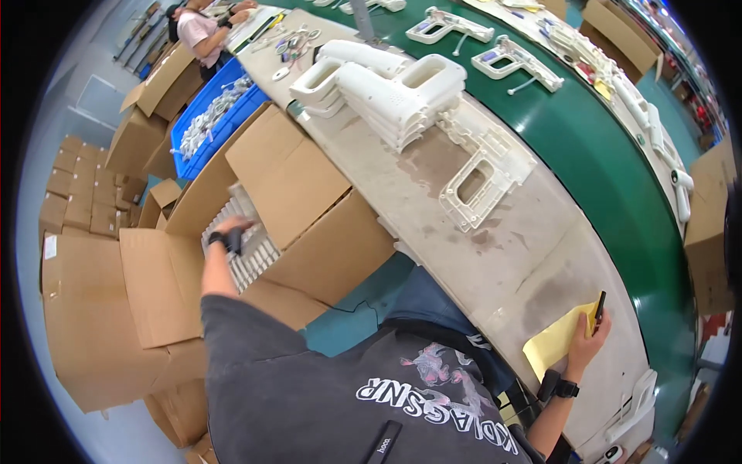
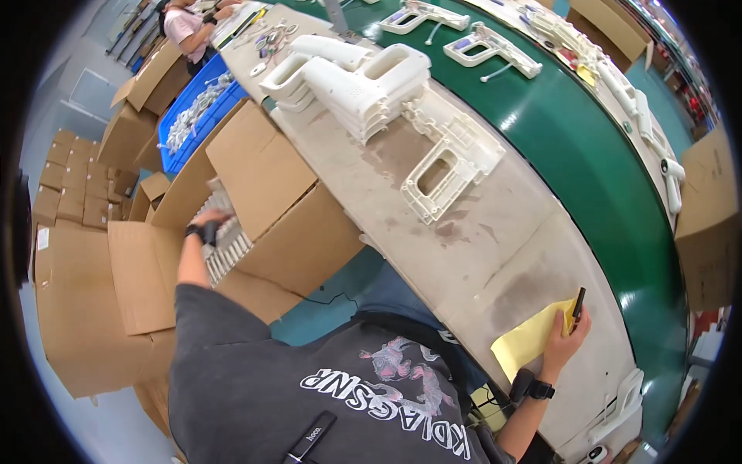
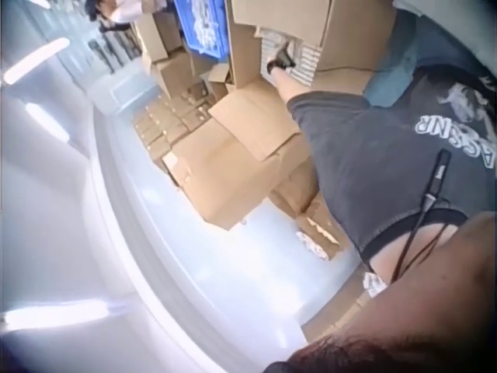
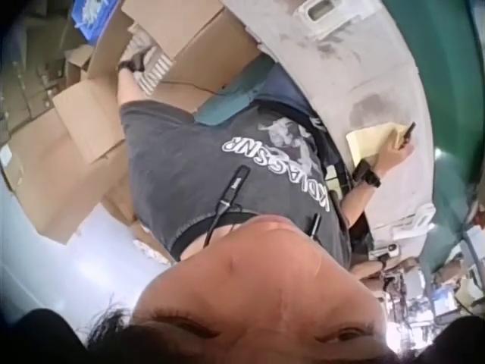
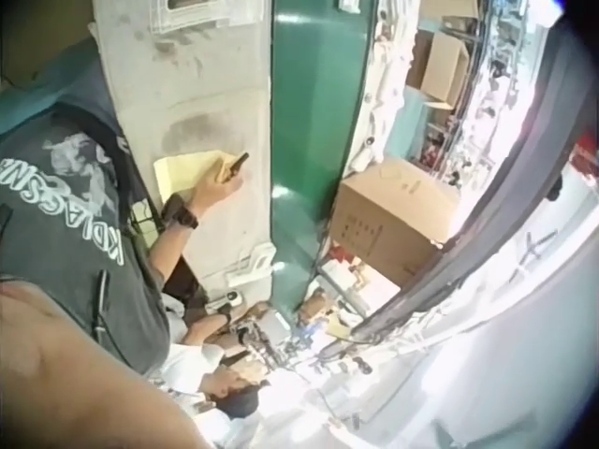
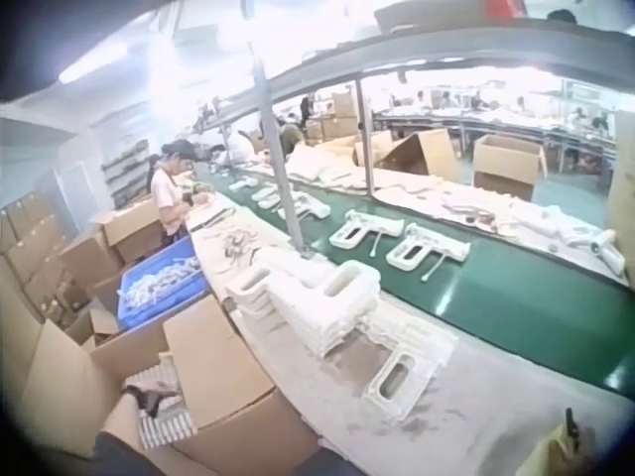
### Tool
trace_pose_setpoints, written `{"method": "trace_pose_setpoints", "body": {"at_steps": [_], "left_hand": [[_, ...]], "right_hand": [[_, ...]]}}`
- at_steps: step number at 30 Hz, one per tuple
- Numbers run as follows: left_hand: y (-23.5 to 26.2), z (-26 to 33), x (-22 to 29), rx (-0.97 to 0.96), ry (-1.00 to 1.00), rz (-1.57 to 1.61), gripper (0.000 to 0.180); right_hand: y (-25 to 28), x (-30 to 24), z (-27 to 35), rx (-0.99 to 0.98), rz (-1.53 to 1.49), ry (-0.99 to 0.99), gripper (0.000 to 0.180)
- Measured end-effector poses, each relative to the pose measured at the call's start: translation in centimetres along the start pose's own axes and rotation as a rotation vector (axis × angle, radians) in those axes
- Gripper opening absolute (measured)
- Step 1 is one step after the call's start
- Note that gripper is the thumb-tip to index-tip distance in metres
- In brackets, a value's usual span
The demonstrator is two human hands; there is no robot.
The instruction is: The person peels the backing from a foam pad, presses it onto the motor inside a white plastic housing, and snaps a matching cover over it. They then place the assembled unit into a box and retrieve a new housing to repeat the process.
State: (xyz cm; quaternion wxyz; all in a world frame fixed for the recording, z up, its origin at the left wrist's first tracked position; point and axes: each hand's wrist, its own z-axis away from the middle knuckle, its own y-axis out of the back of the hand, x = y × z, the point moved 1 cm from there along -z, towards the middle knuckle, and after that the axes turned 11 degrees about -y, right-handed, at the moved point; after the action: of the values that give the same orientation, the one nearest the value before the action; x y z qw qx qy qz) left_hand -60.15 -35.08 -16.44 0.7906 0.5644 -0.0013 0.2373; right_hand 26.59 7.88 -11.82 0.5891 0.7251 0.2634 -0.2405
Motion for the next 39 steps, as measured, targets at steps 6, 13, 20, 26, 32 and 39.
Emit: {"method": "trace_pose_setpoints", "body": {"at_steps": [6, 13, 20, 26, 32, 39], "left_hand": [[13.0, 13.5, 4.7, 0.725, 0.531, 0.268, 0.048], [18.1, 2.1, 38.7, 0.863, 0.006, 0.187, 0.045], [15.3, -15.5, 52.1, 0.647, -0.381, -0.039, 0.038], [12.4, -21.5, 54.2, 0.609, -0.424, -0.066, 0.036], [9.9, -23.6, 54.4, 0.555, -0.404, -0.082, 0.037], [9.3, -23.6, 54.7, 0.508, -0.374, -0.021, 0.044]], "right_hand": [[0.4, -1.4, 0.1, 0.048, 0.038, 0.031, 0.044], [0.0, -1.6, -0.1, 0.026, 0.021, 0.038, 0.042], [0.7, -1.4, 0.1, 0.035, -0.041, -0.014, 0.042], [1.0, -1.5, 0.1, 0.015, -0.150, -0.063, 0.039], [1.0, -1.1, 0.0, 0.036, -0.184, -0.033, 0.037], [1.3, -1.3, 0.0, 0.003, -0.185, -0.104, 0.037]]}}
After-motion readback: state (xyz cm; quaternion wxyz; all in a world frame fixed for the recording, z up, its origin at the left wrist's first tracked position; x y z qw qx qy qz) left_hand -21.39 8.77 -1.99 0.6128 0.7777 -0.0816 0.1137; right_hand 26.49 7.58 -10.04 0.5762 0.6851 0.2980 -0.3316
